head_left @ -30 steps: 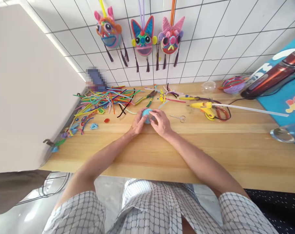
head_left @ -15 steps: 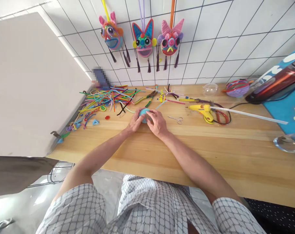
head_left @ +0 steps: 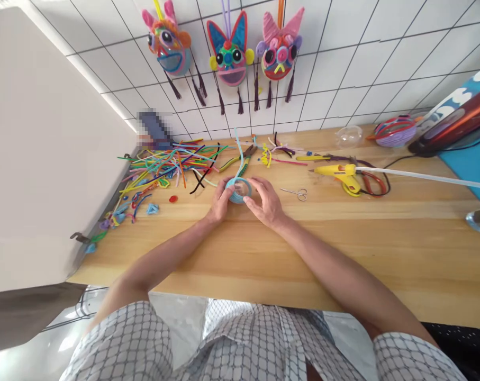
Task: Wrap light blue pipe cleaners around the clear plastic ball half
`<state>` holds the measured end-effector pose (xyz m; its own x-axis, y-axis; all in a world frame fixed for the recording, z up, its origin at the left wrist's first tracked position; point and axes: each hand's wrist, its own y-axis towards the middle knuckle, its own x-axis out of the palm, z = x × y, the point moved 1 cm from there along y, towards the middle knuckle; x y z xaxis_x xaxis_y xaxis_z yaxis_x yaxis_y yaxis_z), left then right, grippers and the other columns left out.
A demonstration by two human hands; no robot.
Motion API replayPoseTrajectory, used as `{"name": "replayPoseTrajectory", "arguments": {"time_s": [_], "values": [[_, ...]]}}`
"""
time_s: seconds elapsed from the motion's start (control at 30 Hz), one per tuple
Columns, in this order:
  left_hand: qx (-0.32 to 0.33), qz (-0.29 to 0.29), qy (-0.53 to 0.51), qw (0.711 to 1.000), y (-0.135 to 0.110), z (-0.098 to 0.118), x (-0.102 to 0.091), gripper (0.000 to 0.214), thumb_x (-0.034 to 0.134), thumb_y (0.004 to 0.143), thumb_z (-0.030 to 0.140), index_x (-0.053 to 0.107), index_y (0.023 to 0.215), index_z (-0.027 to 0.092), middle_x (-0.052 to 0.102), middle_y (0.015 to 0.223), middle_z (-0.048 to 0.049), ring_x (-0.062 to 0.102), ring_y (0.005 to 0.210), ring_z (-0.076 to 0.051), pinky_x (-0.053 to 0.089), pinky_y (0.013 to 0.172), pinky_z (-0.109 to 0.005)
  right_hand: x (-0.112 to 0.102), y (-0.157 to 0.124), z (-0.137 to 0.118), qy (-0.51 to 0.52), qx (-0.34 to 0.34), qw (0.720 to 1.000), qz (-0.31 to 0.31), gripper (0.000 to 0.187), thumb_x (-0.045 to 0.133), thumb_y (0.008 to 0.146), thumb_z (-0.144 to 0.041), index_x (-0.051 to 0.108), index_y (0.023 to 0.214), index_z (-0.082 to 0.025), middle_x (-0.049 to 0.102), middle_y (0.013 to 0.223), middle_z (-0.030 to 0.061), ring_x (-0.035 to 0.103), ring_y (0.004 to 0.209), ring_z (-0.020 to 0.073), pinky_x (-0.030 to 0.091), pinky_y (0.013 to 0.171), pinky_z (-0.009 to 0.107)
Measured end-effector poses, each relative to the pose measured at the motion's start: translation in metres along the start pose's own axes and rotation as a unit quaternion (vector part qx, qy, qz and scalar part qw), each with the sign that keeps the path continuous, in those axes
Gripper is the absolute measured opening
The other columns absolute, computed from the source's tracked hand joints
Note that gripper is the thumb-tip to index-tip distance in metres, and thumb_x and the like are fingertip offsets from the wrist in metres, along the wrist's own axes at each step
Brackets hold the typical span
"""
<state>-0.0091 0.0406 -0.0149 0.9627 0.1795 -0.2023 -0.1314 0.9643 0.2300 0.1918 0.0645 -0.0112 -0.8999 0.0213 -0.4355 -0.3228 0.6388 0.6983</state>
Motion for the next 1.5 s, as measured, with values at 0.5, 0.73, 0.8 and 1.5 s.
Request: {"name": "replayPoseTrajectory", "arguments": {"time_s": [0.5,0.73,0.8,1.5], "values": [[-0.134,-0.036,-0.325,0.936,0.013,0.002,0.015,0.044,0.072,0.093,0.06,0.063,0.114,0.022,0.075,0.108,-0.0045,0.074,0.109,-0.026,0.058,0.101,-0.04,-0.019,-0.004,-0.015,-0.097,-0.064,0.992,-0.043,0.071,0.073,0.103,-0.039,0.045,0.167,-0.029,0.064,0.153,0.0175,0.065,0.14,0.0392,0.064,0.111,0.062],[-0.072,-0.035,-0.235,0.969,0.01,0.005,0.017,0.034,0.066,0.096,0.05,0.065,0.118,0.024,0.075,0.116,-0.0043,0.069,0.112,-0.024,0.056,0.104,-0.037,-0.02,0.0,-0.021,-0.168,-0.122,0.978,-0.032,0.063,0.069,0.105,-0.041,0.049,0.164,-0.031,0.065,0.146,0.0175,0.069,0.131,0.0371,0.066,0.106,0.061],[-0.051,-0.035,-0.204,0.977,0.007,0.009,0.016,0.036,0.065,0.097,0.049,0.064,0.121,0.024,0.075,0.123,-0.006,0.068,0.119,-0.025,0.055,0.109,-0.039,-0.021,0.0,-0.023,-0.181,-0.131,0.974,-0.032,0.061,0.067,0.106,-0.041,0.049,0.163,-0.031,0.065,0.145,0.0174,0.07,0.129,0.0367,0.068,0.101,0.06],[0.093,-0.01,0.025,0.995,0.002,0.007,0.011,0.036,0.07,0.102,0.043,0.068,0.131,0.023,0.072,0.129,-0.0105,0.067,0.122,-0.027,0.058,0.108,-0.043,-0.019,-0.001,-0.02,-0.118,-0.111,0.987,-0.005,0.011,0.07,0.106,-0.027,0.07,0.117,-0.028,0.075,0.123,0.0095,0.075,0.116,0.0285,0.066,0.103,0.052]]}}
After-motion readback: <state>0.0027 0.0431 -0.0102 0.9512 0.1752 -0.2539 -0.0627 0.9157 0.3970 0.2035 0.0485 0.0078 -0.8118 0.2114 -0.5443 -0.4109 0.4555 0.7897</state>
